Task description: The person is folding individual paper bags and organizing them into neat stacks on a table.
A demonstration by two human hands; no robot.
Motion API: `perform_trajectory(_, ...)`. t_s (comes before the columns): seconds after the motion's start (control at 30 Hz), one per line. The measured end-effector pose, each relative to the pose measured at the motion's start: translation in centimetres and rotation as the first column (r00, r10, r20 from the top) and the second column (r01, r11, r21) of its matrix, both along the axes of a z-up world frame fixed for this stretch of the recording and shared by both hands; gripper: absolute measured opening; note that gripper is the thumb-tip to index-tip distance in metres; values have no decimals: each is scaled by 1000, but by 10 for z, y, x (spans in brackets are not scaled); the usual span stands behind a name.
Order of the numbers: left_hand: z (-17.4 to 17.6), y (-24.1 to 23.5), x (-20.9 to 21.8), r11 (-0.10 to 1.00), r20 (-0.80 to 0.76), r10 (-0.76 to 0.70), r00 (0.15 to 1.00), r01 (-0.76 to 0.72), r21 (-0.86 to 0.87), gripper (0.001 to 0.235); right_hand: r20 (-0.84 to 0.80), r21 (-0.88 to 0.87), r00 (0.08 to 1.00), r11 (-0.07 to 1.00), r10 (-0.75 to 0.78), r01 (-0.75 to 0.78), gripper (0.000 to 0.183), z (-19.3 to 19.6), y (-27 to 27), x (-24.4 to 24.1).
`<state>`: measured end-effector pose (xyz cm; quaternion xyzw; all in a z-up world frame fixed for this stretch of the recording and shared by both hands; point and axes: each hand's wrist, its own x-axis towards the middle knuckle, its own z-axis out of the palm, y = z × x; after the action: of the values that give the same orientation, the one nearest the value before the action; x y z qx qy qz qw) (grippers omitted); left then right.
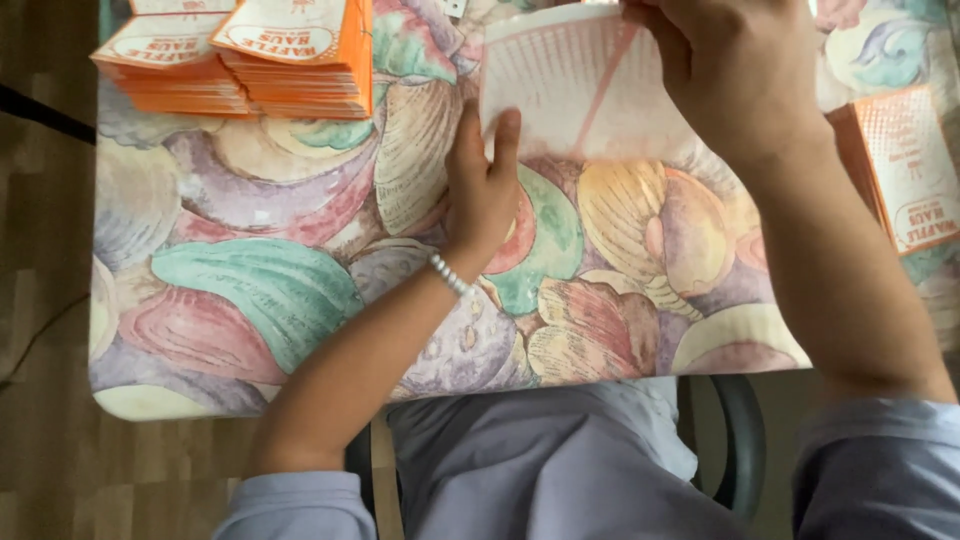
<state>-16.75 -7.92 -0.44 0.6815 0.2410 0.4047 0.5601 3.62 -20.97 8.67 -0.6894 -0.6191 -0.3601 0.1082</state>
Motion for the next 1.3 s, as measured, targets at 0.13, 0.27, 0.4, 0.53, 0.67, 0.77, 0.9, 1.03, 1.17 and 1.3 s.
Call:
perform_trajectory(0.13,30,-19,-61,981,-57,-188,980,190,26,27,-293,-53,932,970,213,-238,10,54,-22,-38)
perform_trajectory(0.27,50,-10,-111,902,53,-381,923,384,-199,48,-562,-259,815,906,141,-335,14,58,-27,-57)
perform_trajectory(0.4,57,21,-100,896,-232,-320,918,373,239,28,-695,-292,709,854,119,-430,6,-24,-7,-49)
perform_trajectory(0.53,22,38,-62,764,-490,-262,831,489,420,34,-768,-331,640,834,34,-441,10,-64,-2,-42)
perform_trajectory(0.67,-3,50,-37,655,-593,-186,783,549,519,22,-752,-280,653,850,94,-446,8,-73,-2,-41)
perform_trajectory(0.77,-5,53,-31,623,-613,-170,772,566,540,11,-761,-250,635,843,134,-477,7,-71,-2,-45)
perform_trajectory(0.9,-14,54,-32,611,-582,-178,793,553,567,8,-732,-195,649,848,208,-492,7,-85,-4,-44)
perform_trajectory(1.03,-6,51,-35,602,-585,-163,794,550,579,25,-669,-195,706,861,233,-469,7,-88,-7,-48)
perform_trajectory(1.17,-13,53,-37,557,-511,-144,847,496,666,11,-650,-184,722,872,238,-453,6,-87,-9,-50)
perform_trajectory(1.3,-15,54,-38,488,-454,-138,880,459,742,19,-634,-195,741,882,220,-429,8,-87,-11,-53)
